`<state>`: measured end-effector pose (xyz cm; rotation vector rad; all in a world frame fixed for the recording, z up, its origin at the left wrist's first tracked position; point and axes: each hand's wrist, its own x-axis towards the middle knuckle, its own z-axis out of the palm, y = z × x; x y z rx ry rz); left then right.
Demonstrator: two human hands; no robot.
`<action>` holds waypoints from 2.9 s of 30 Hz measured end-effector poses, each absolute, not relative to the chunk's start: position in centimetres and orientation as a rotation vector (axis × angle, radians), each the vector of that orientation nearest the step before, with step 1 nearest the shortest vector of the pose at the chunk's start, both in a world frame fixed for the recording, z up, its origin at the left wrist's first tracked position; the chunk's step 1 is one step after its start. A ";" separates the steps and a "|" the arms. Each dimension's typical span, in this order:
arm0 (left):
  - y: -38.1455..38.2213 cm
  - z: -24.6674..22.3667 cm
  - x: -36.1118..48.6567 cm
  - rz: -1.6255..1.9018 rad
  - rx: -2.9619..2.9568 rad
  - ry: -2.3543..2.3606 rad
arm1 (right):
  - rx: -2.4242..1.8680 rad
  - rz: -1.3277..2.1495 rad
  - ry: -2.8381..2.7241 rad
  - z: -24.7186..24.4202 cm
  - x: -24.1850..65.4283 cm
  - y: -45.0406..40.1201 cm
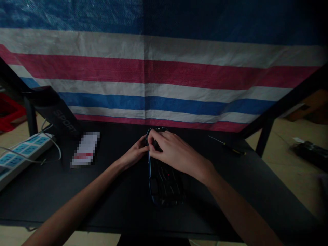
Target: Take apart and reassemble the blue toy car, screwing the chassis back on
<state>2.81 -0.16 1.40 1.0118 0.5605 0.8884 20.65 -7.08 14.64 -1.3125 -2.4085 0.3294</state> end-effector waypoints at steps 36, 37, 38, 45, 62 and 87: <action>-0.2 1.3 2.4 0.881 1.032 0.635 | -1.407 0.177 -2.445 14.3 20.2 -7.0; -0.1 1.2 2.4 0.883 1.031 0.631 | -1.370 0.194 -2.464 14.3 20.3 -7.0; -0.1 1.1 2.4 0.883 1.030 0.626 | -1.317 0.216 -2.477 14.3 20.4 -6.9; 0.2 0.9 2.4 0.861 1.020 0.624 | -1.359 0.150 -2.443 14.3 20.7 -6.8; 0.0 1.1 2.7 0.905 1.104 0.603 | -1.190 0.297 -2.452 14.3 20.9 -6.9; 0.2 0.7 2.6 0.884 1.058 0.566 | -1.349 0.167 -2.440 13.9 20.8 -6.6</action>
